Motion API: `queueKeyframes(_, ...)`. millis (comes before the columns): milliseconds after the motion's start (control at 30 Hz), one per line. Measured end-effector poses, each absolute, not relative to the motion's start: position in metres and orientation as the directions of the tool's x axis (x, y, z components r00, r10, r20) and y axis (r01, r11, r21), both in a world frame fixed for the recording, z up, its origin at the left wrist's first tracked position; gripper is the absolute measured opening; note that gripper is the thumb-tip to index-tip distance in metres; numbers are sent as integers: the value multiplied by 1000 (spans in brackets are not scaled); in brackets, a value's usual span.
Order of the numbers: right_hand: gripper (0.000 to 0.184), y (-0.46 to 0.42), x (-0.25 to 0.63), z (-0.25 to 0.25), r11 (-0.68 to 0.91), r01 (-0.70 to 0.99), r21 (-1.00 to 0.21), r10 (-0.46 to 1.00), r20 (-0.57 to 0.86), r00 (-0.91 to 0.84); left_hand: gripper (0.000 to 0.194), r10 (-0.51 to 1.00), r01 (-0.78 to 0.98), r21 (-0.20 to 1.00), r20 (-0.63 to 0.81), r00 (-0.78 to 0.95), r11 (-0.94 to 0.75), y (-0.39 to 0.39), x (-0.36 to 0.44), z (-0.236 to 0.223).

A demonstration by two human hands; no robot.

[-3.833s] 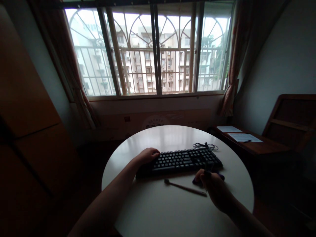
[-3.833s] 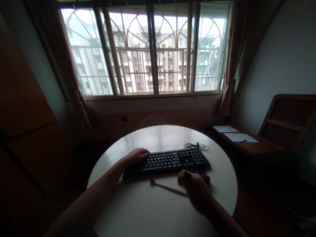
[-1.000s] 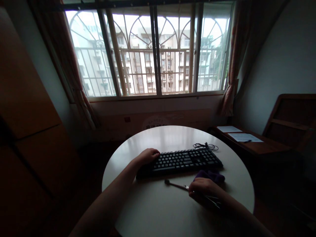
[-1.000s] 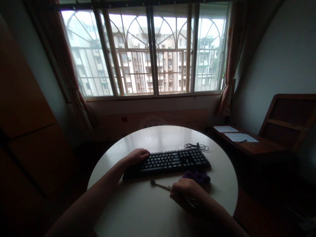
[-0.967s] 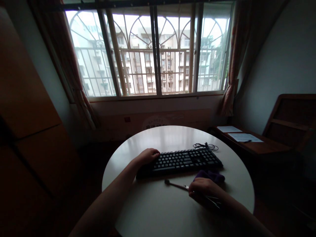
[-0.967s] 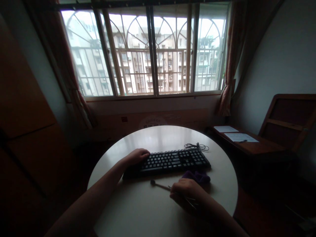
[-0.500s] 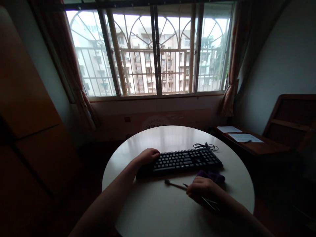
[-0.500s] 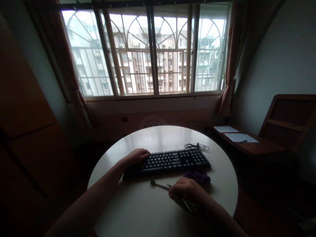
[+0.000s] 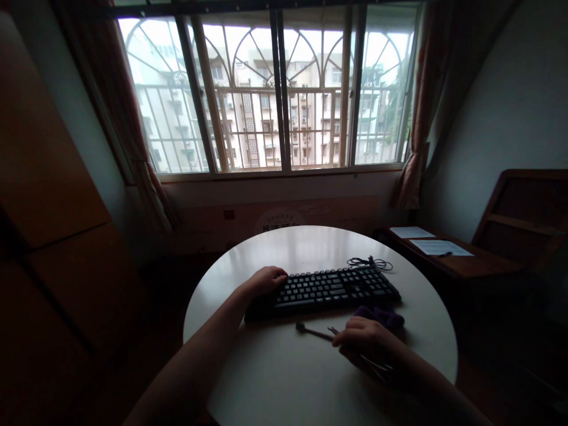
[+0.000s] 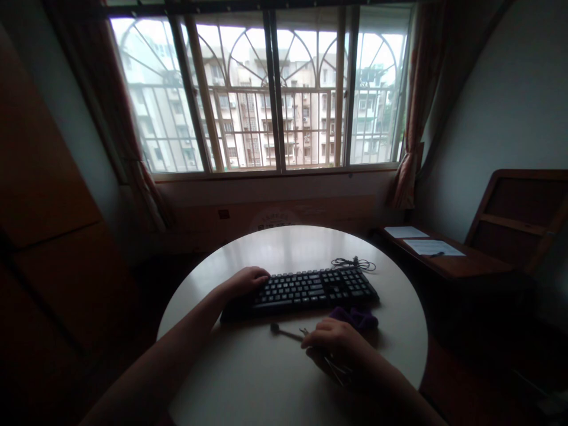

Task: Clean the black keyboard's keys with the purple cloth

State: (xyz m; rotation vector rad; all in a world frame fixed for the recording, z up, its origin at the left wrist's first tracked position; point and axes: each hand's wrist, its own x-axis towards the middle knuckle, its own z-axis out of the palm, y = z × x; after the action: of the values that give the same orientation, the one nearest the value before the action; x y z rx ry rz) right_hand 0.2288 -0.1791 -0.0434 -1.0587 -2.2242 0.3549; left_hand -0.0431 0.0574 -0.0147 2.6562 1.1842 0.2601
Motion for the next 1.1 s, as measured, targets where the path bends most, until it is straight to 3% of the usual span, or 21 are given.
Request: queueKeyframes(1100, 23, -167, 234, -60, 667, 581, -467, 744, 456, -489, 37, 753, 714, 276, 63, 655, -643, 55, -42, -13)
